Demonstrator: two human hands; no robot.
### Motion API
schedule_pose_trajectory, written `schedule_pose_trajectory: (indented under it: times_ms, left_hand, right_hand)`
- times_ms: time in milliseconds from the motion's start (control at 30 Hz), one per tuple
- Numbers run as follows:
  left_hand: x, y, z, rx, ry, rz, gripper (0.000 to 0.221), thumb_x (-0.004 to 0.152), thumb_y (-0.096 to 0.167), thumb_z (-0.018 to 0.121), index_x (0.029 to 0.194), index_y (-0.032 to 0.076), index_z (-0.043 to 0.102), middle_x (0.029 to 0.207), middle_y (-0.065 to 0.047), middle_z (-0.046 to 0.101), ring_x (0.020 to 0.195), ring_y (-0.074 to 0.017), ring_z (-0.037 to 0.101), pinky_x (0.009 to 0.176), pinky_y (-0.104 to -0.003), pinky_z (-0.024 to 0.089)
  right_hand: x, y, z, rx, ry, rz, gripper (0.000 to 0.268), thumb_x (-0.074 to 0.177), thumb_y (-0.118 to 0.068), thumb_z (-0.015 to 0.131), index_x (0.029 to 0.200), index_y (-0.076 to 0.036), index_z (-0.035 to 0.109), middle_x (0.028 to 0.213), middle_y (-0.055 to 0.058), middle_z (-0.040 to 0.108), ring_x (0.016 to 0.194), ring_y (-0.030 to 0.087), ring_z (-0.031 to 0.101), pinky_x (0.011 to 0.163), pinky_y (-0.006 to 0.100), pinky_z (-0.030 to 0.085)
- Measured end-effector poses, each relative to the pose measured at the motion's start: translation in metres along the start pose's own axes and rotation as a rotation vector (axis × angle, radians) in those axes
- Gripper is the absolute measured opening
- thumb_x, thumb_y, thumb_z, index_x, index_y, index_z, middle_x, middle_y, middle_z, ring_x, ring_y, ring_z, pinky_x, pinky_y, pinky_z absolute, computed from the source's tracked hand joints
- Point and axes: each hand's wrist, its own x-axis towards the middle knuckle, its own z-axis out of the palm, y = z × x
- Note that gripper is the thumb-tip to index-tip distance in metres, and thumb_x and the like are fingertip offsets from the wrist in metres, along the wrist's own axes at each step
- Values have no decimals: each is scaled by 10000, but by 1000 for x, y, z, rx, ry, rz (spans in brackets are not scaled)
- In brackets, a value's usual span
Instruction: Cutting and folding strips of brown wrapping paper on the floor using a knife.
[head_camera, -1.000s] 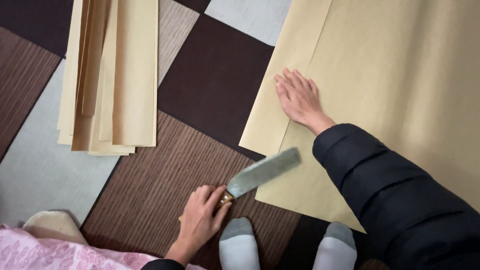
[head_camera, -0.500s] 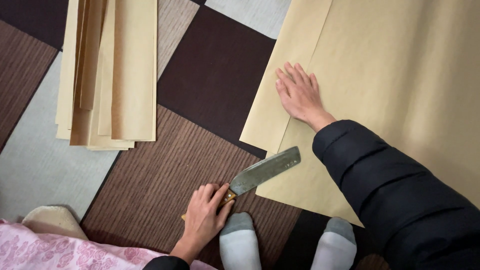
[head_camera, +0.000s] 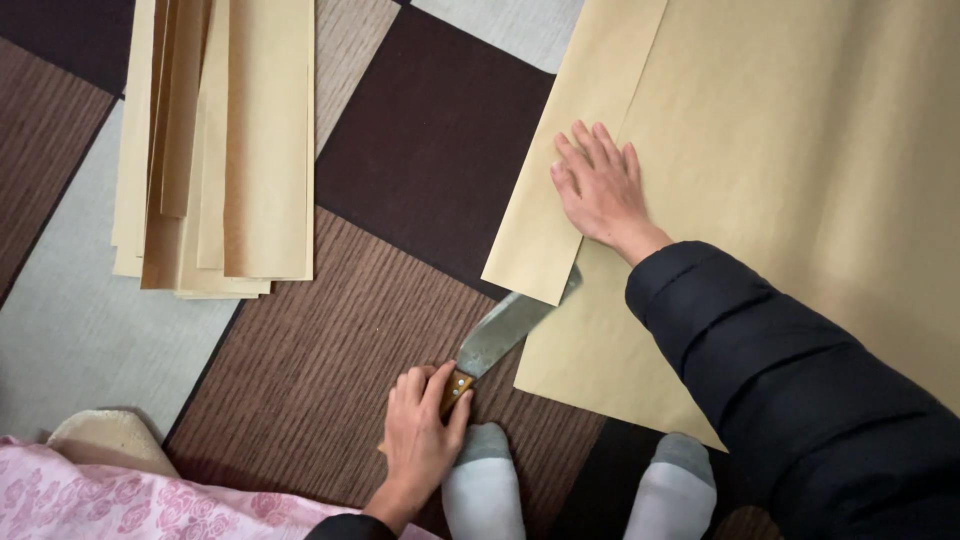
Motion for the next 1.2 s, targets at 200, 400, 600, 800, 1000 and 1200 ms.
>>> schedule_pose_trajectory:
  times_ms: [200,400,600,800,1000,1200]
  left_hand:
    - [5,15,10,-14,38,-94,498,979,259,794,1418,45,693,1206,-107,656,1037,-282,627,902,-403,490]
    - [19,21,20,38,60,-114,475,1000,257,781,1411,37,686,1199,-114,624,1041,-280,606,909,-402,477]
    - [27,25,23,46,79,-119,483,987,245,798,1409,43,677,1191,-112,625,1042,-284,608,909,-412,481]
    - [22,24,22,52,37,-169,467,1020,268,773,1410,29,680,1182,-110,619,1023,-264,586,894,-402,453]
    - [27,30,23,58,52,-165,455,1022,270,772,1401,34,686,1175,-110,627,1037,-272,604,910,-408,475]
    - [17,24,19,47,33,-208,447,1030,277,764,1412,61,677,1204,-102,621,1043,-263,603,895,-406,488]
  right_hand:
    - [-6,-6,4,-26,44,-20,709,1164,-509,376,1752,-119,447,1885,142,271,1742,365,122,1352,677,50]
    - [-7,2,25,-94,153,-80,759,1151,-525,442,1763,-77,436,1882,163,278,1738,386,150,1347,710,62]
    - [-8,3,28,-122,142,-84,809,1150,-553,409,1789,-57,386,1901,174,231,1753,370,92,1353,708,17]
    - [-8,3,30,-143,171,-104,819,1154,-568,430,1782,-43,400,1897,201,235,1748,397,92,1349,725,28]
    - [-10,2,31,-152,192,-110,824,1149,-568,451,1781,-39,408,1893,194,253,1746,397,115,1351,714,46]
    - [-10,1,31,-157,200,-120,836,1149,-576,472,1777,-27,412,1888,210,260,1745,401,123,1350,714,49]
